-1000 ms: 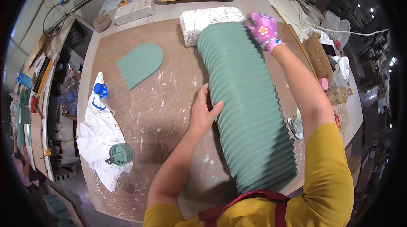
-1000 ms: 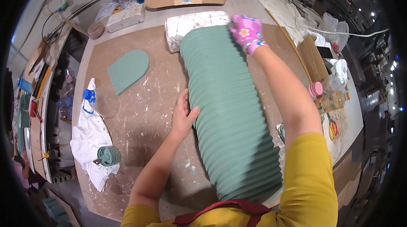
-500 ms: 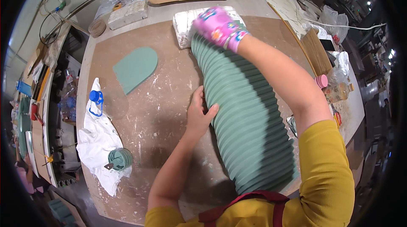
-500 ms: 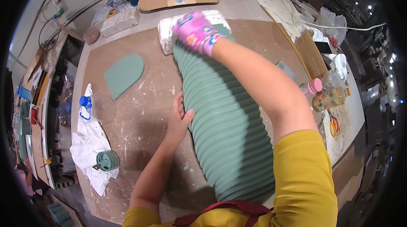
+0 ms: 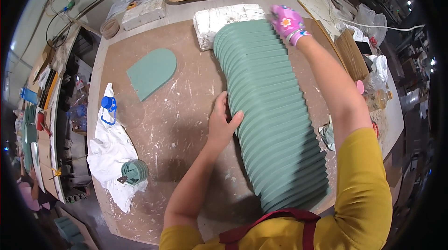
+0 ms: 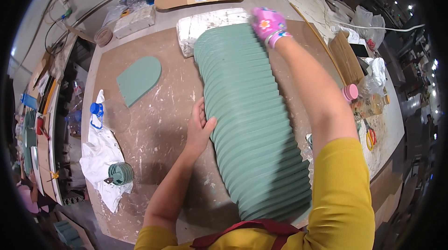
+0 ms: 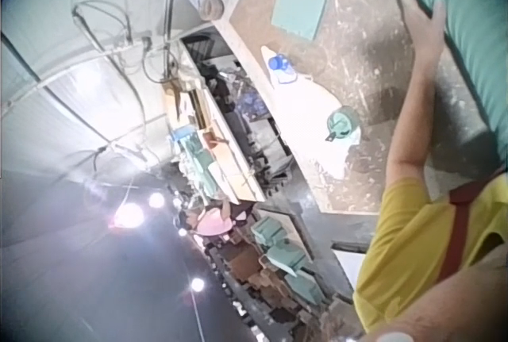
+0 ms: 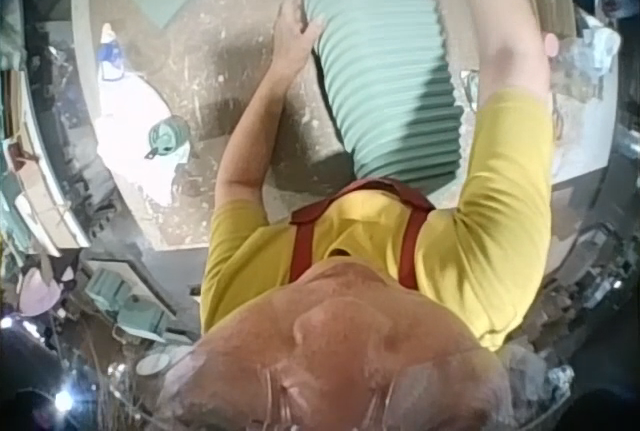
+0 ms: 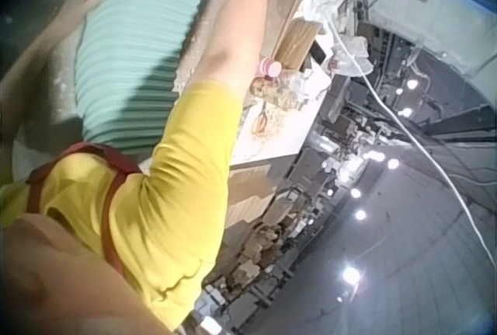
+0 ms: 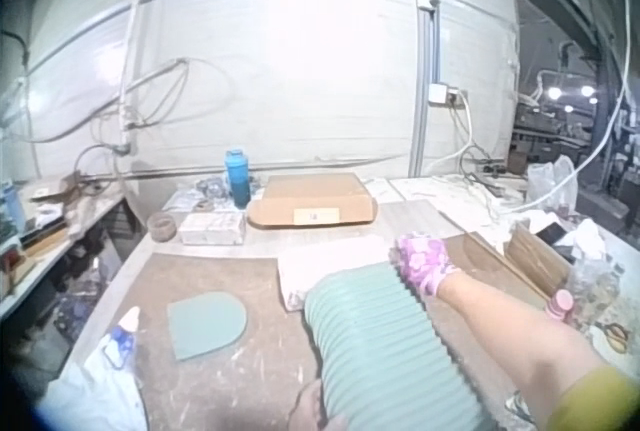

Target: The person applies green paint to the edges of a stack of curved boards using a small applicator and then wipes the surfaces with a cloth.

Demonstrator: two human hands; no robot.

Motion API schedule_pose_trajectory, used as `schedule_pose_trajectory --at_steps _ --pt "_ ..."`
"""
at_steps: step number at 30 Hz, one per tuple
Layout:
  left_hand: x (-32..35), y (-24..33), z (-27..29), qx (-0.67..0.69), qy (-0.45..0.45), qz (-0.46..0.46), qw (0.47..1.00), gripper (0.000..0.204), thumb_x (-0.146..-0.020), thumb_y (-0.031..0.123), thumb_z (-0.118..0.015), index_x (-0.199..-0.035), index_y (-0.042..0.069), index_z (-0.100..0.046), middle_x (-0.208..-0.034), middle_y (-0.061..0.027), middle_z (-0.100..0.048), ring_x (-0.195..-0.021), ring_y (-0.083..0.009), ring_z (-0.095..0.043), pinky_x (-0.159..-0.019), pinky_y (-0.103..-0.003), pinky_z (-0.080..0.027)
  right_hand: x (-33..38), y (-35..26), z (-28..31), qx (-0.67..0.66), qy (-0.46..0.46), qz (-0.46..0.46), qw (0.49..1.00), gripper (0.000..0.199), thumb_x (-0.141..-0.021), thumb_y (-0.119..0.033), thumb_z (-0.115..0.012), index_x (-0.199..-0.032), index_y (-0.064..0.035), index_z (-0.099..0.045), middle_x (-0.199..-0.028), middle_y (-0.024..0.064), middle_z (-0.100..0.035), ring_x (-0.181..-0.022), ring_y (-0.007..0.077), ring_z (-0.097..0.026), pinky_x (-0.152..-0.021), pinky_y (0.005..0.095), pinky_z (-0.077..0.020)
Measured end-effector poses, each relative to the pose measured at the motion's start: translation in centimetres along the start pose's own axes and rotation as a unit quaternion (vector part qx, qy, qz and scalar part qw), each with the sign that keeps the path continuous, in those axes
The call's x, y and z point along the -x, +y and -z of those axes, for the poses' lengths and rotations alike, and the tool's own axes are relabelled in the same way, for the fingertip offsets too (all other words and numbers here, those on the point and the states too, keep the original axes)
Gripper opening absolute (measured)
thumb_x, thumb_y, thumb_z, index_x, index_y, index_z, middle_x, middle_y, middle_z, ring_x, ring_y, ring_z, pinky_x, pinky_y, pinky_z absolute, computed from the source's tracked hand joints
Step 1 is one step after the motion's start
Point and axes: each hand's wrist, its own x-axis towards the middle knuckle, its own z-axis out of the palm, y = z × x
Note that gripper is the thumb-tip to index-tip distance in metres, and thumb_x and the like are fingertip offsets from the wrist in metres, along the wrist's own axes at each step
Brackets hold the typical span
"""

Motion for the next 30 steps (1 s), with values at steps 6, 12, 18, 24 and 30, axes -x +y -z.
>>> schedule_pose_trajectory --at_steps 6,12,18,24,30 --pt "-0.1 -0.8 0.3 0.006 0.002 -0.019 1.0 0.072 -0.084 0.013 -0.066 -0.14 -0.01 -0.028 -0.135 -0.0249 -0.045 -0.124 -0.0278 -0.047 -0.104 -0.037 -0.039 3.5 -1.0 0.4 -0.189 0.072 0.085 0.976 0.027 -0.089 -0.03 -0.059 -0.101 -0.0055 -0.061 -0.102 0.0177 -0.066 -0.098 0.0351 -0.062 -0.086 0.0432 -0.0495" --pt "-0.2 -0.3 -0.3 -0.006 -0.008 -0.028 1.0 0.071 -0.086 0.017 -0.067 -0.139 -0.011 -0.03 -0.133 -0.0246 -0.047 -0.122 -0.0278 -0.049 -0.102 -0.037 -0.04 4.8 1.7 2.0 -0.057 0.093 0.033 0.993 0.016 -0.085 -0.019 -0.062 -0.094 -0.006 -0.062 -0.092 0.0143 -0.067 -0.088 0.0336 -0.064 -0.081 0.0417 -0.0509" --pt "-0.3 -1.1 0.1 -0.029 0.002 -0.039 0.999 0.072 -0.086 0.021 -0.068 -0.139 -0.011 -0.032 -0.129 -0.0249 -0.05 -0.118 -0.0282 -0.052 -0.099 -0.037 -0.043 6.0 2.9 1.4 -0.057 0.051 0.005 0.997 0.022 -0.087 -0.023 -0.061 -0.102 -0.0059 -0.062 -0.097 0.0165 -0.066 -0.092 0.0354 -0.063 -0.082 0.0433 -0.0501" --pt "-0.2 -0.9 0.3 -0.017 0.02 -0.02 0.999 0.072 -0.085 0.025 -0.068 -0.138 -0.009 -0.034 -0.128 -0.0249 -0.051 -0.117 -0.0284 -0.053 -0.098 -0.037 -0.043 5.5 -0.9 1.6 -0.093 0.03 0.038 0.995 0.019 -0.088 -0.023 -0.061 -0.102 -0.0088 -0.063 -0.096 0.0141 -0.067 -0.092 0.0345 -0.063 -0.082 0.0428 -0.0499" --pt "-0.3 -1.8 0.1 -0.07 0.029 -0.046 0.996 0.071 -0.083 0.027 -0.069 -0.137 -0.006 -0.037 -0.125 -0.0249 -0.052 -0.114 -0.0324 -0.054 -0.096 -0.039 -0.045 6.2 2.0 0.6 -0.06 0.057 0.025 0.996 0.024 -0.086 -0.026 -0.063 -0.102 -0.009 -0.062 -0.1 0.0156 -0.066 -0.094 0.0349 -0.063 -0.081 0.0439 -0.0501"
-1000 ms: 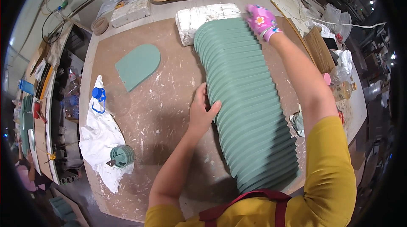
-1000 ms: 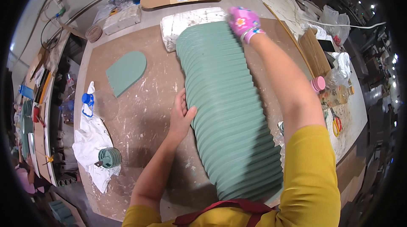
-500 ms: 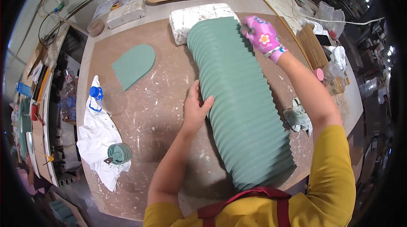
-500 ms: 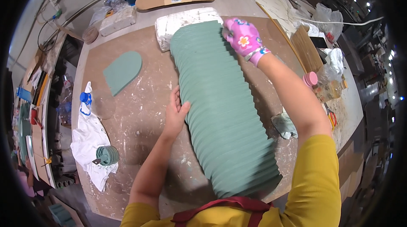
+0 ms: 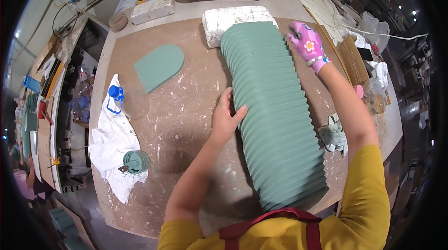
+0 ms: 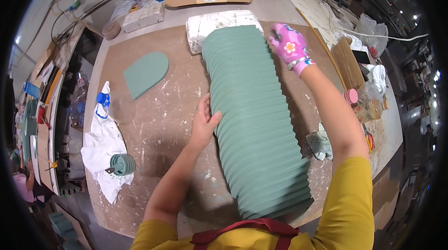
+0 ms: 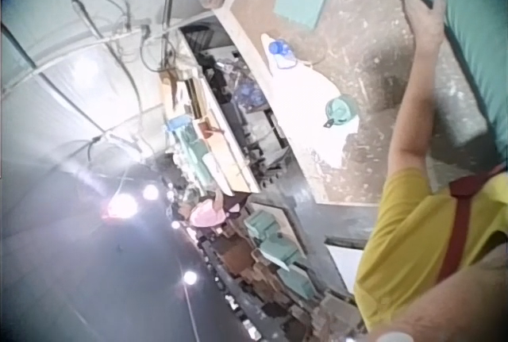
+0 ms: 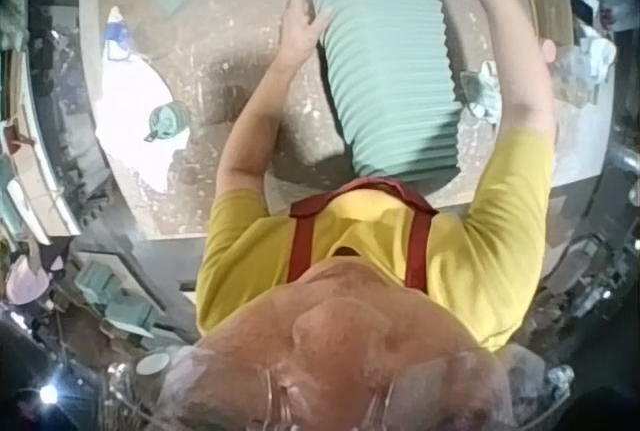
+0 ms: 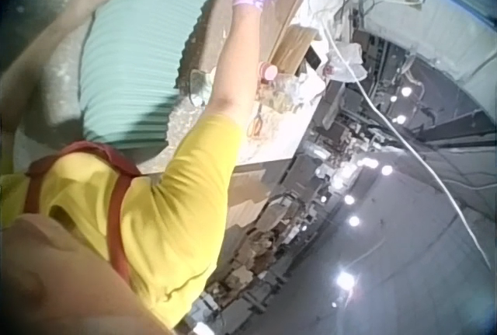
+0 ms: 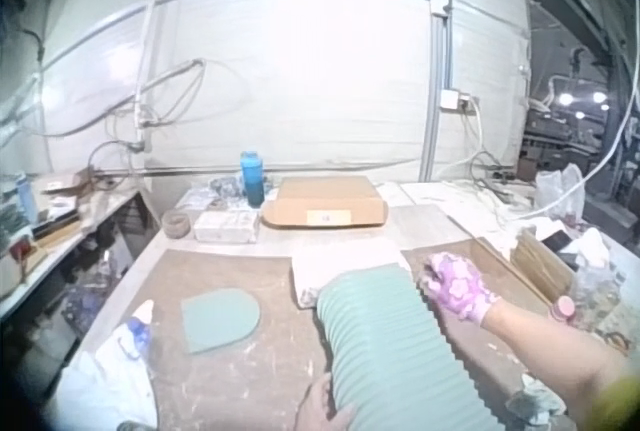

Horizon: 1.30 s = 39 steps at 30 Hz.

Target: The person applies green paint to the edges of a stack of curved boards using a small applicator and then wipes the surfaces with a cloth.

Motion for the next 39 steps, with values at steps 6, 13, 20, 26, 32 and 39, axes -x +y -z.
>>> schedule_pose_trajectory --at_steps 6,13,20,26,32,39 --pt "-0.1 -0.6 -0.2 0.01 0.003 -0.012 1.0 0.073 -0.081 0.024 -0.072 -0.137 -0.007 -0.038 -0.123 -0.0232 -0.053 -0.112 -0.0301 -0.055 -0.094 -0.037 -0.045 1.5 1.5 0.9 0.004 -0.01 -0.067 0.998 0.028 -0.088 -0.026 -0.062 -0.109 -0.0063 -0.062 -0.104 0.0168 -0.066 -0.097 0.0361 -0.063 -0.084 0.0435 -0.0504" --pt "0.0 -0.1 0.2 0.062 -0.008 0.004 0.998 0.068 -0.084 0.019 -0.069 -0.138 -0.008 -0.036 -0.128 -0.0227 -0.051 -0.116 -0.0279 -0.053 -0.098 -0.037 -0.043 3.8 -5.1 2.3 -0.147 0.034 0.059 0.987 0.031 -0.089 -0.027 -0.062 -0.111 -0.0056 -0.06 -0.102 0.0157 -0.066 -0.096 0.0353 -0.063 -0.084 0.0418 -0.0494" --pt "-0.2 0.6 0.0 0.049 -0.034 0.032 0.998 0.071 -0.088 0.018 -0.066 -0.141 -0.01 -0.028 -0.138 -0.0285 -0.042 -0.126 -0.0316 -0.047 -0.104 -0.039 -0.039 4.5 1.1 3.2 0.085 -0.043 -0.011 0.995 0.023 -0.087 -0.024 -0.061 -0.105 -0.0088 -0.063 -0.097 0.0142 -0.067 -0.092 0.0333 -0.064 -0.079 0.0423 -0.0502" --pt "-0.4 0.9 0.6 0.065 -0.055 0.04 0.996 0.071 -0.091 0.018 -0.062 -0.144 -0.009 -0.024 -0.144 -0.0294 -0.035 -0.132 -0.0328 -0.041 -0.108 -0.039 -0.035 6.9 -1.2 5.2 -0.149 0.014 -0.046 0.988 0.036 -0.088 -0.026 -0.062 -0.117 -0.0057 -0.061 -0.109 0.0162 -0.066 -0.101 0.0324 -0.064 -0.088 0.0392 -0.05" --pt "2.8 3.1 0.1 0.075 -0.072 0.067 0.992 0.076 -0.094 0.022 -0.057 -0.148 -0.007 -0.012 -0.151 -0.0272 -0.024 -0.14 -0.0322 -0.028 -0.114 -0.038 -0.025 8.6 0.3 3.9 -0.196 0.01 -0.045 0.979 0.035 -0.087 -0.024 -0.063 -0.117 -0.0054 -0.06 -0.111 0.0173 -0.064 -0.101 0.0341 -0.063 -0.088 0.0399 -0.0497" --pt "4.2 4.9 -0.5 0.116 -0.074 0.115 0.984 0.081 -0.095 0.026 -0.057 -0.15 -0.004 -0.006 -0.155 -0.0253 -0.015 -0.144 -0.0302 -0.019 -0.116 -0.038 -0.019 9.7 -2.4 5.1 0.013 -0.048 0.045 0.998 0.033 -0.083 -0.019 -0.065 -0.113 -0.0061 -0.058 -0.099 0.0147 -0.064 -0.091 0.0346 -0.064 -0.078 0.042 -0.0515"
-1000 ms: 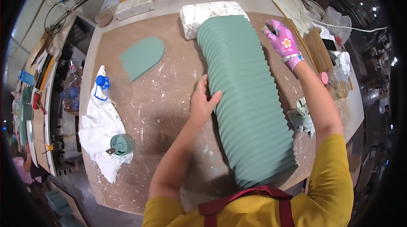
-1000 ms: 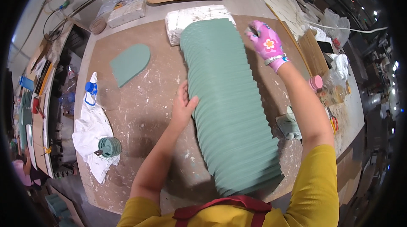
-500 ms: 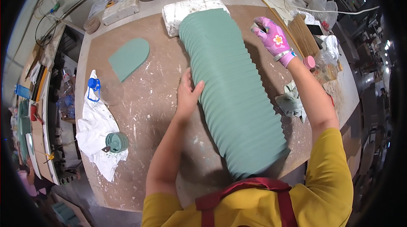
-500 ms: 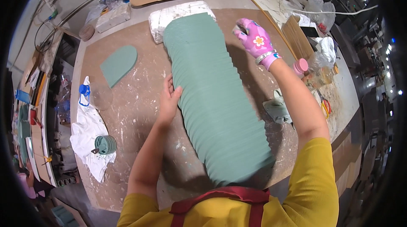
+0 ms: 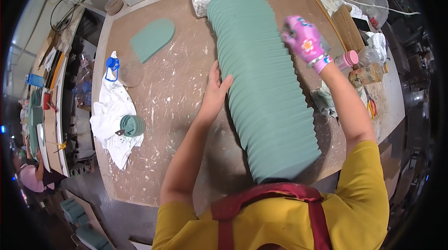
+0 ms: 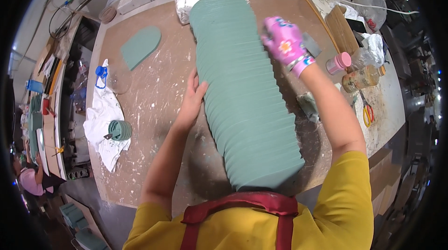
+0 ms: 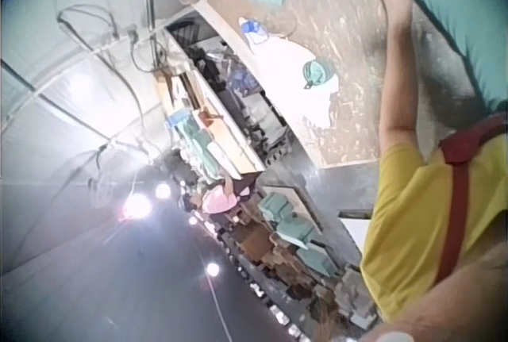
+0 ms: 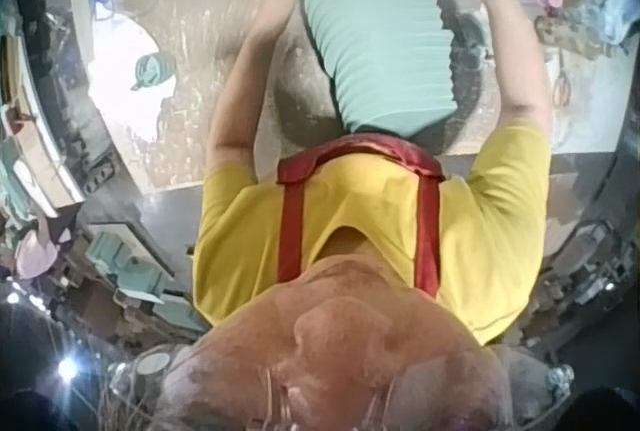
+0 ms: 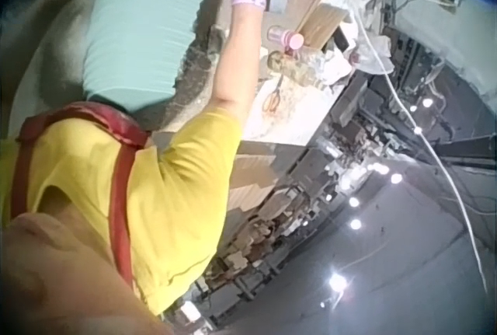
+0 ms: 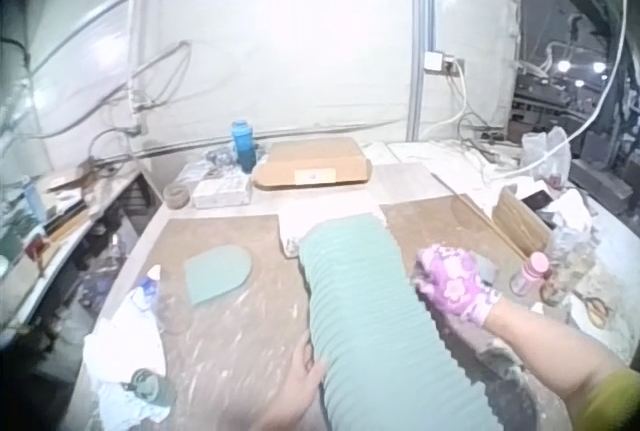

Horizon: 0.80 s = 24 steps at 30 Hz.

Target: The person applies green paint to the edges of a stack of curved boards using a small applicator and then wipes the surfaces with a cloth.

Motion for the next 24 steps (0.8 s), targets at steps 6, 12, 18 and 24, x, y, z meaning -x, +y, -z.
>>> schedule_pose_trajectory --at_steps 6,12,18,24 --pt "0.3 -0.9 -0.4 0.055 0.052 -0.009 0.997 0.078 -0.095 0.027 -0.059 -0.148 -0.005 -0.012 -0.151 -0.0248 -0.025 -0.14 -0.0283 -0.029 -0.113 -0.036 -0.026 0.5 -5.1 0.9 -0.107 0.045 0.108 0.987 0.019 -0.086 -0.022 -0.06 -0.097 -0.0072 -0.058 -0.093 0.0158 -0.062 -0.088 0.0342 -0.062 -0.077 0.0443 -0.0494" --pt "0.1 -0.5 -1.0 0.056 0.042 -0.008 0.998 0.078 -0.094 0.026 -0.062 -0.147 -0.006 -0.015 -0.149 -0.0219 -0.03 -0.137 -0.0266 -0.033 -0.112 -0.035 -0.028 1.5 1.3 -0.1 -0.009 0.049 -0.011 0.999 0.027 -0.083 -0.021 -0.064 -0.102 -0.004 -0.058 -0.098 0.0166 -0.063 -0.093 0.0358 -0.062 -0.078 0.0446 -0.05" --pt "0.6 -1.0 -1.1 0.031 0.092 -0.013 0.995 0.073 -0.095 0.026 -0.06 -0.146 -0.007 -0.019 -0.149 -0.0224 -0.032 -0.135 -0.0269 -0.036 -0.111 -0.035 -0.03 4.1 -1.7 1.9 -0.211 0.067 -0.075 0.972 0.037 -0.087 -0.025 -0.065 -0.117 -0.0048 -0.059 -0.113 0.0179 -0.063 -0.103 0.0314 -0.063 -0.089 0.0364 -0.0492" --pt "8.0 0.1 -1.4 -0.045 0.15 -0.049 0.986 0.066 -0.094 0.022 -0.061 -0.144 -0.004 -0.028 -0.144 -0.0202 -0.041 -0.124 -0.0264 -0.048 -0.103 -0.035 -0.04 7.7 0.7 2.8 -0.55 0.024 -0.187 0.813 0.041 -0.089 -0.023 -0.065 -0.123 -0.0004 -0.058 -0.11 0.0079 -0.064 -0.1 0.0169 -0.061 -0.087 0.0299 -0.0484"
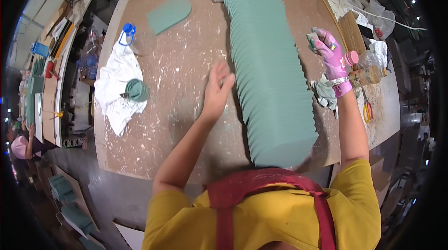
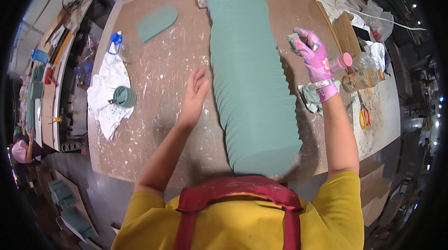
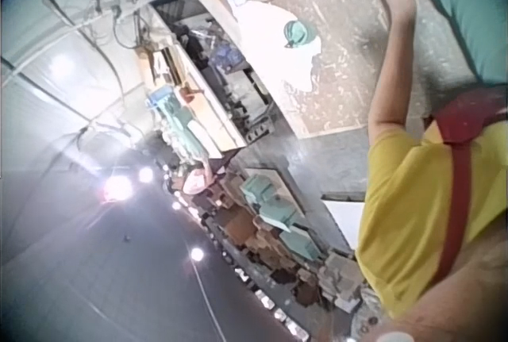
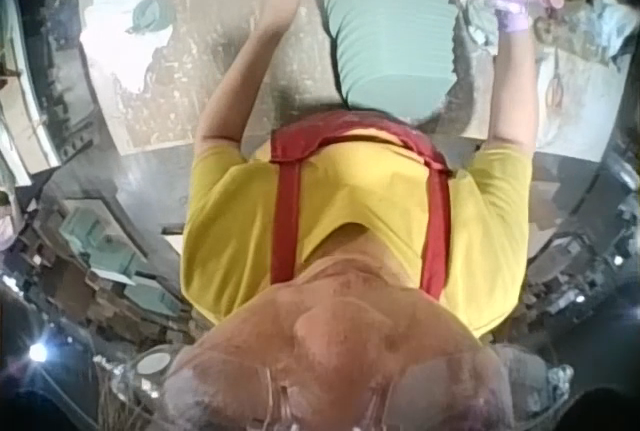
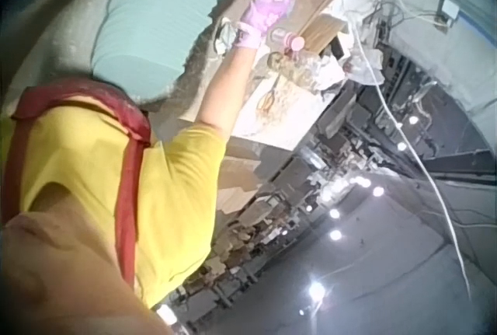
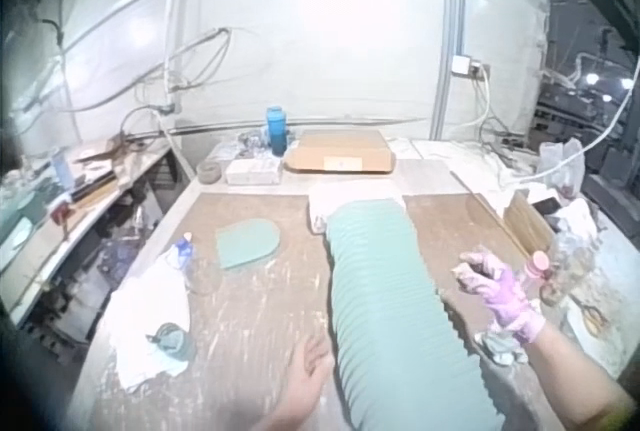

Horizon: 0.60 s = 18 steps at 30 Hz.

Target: The person applies green paint to the edges of a stack of curved boards using a small applicator and then wipes the surfaces with a cloth.

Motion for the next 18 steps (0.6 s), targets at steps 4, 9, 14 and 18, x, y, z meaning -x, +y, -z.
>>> schedule_pose_trajectory --at_steps 4,9,14,18 --pt "9.3 0.7 0.2 -0.056 -0.116 0.139 0.982 0.079 -0.083 0.017 -0.073 -0.144 -0.002 -0.028 -0.136 -0.0202 -0.045 -0.12 -0.0296 -0.05 -0.095 -0.038 -0.047 4.2 -3.3 -5.2 0.045 -0.051 -0.025 0.997 0.045 -0.09 -0.03 -0.065 -0.122 -0.0004 -0.058 -0.109 0.0096 -0.064 -0.097 0.0176 -0.061 -0.085 0.0302 -0.0491" --pt "15.3 -1.2 -1.0 -0.161 -0.184 0.089 0.966 0.099 -0.075 0.016 -0.08 -0.149 0.002 -0.016 -0.143 -0.0201 -0.038 -0.126 -0.0269 -0.044 -0.105 -0.042 -0.038 11.8 -7.4 -17.8 0.209 -0.354 0.151 0.899 0.044 -0.092 -0.038 -0.059 -0.122 -0.0066 -0.057 -0.111 0.0161 -0.062 -0.095 0.0292 -0.064 -0.084 0.0398 -0.051" --pt "15.3 -1.4 -0.7 -0.193 -0.169 -0.026 0.966 0.084 -0.077 0.023 -0.077 -0.144 -0.002 -0.031 -0.147 -0.019 -0.034 -0.137 -0.0321 -0.033 -0.114 -0.043 -0.024 15.7 -3.5 -28.7 0.096 -0.464 0.178 0.863 0.031 -0.088 -0.021 -0.059 -0.115 -0.0056 -0.057 -0.099 0.0156 -0.063 -0.085 0.0292 -0.065 -0.07 0.0365 -0.0534" --pt "16.7 -1.2 1.4 -0.281 -0.18 -0.156 0.93 0.077 -0.08 0.022 -0.075 -0.141 -0.004 -0.035 -0.135 -0.0193 -0.05 -0.128 -0.0296 -0.046 -0.106 -0.042 -0.035 16.5 -1.1 -37.9 0.157 -0.436 0.267 0.845 0.026 -0.086 -0.018 -0.061 -0.109 -0.0058 -0.057 -0.092 0.0131 -0.062 -0.08 0.029 -0.065 -0.064 0.0348 -0.0533"
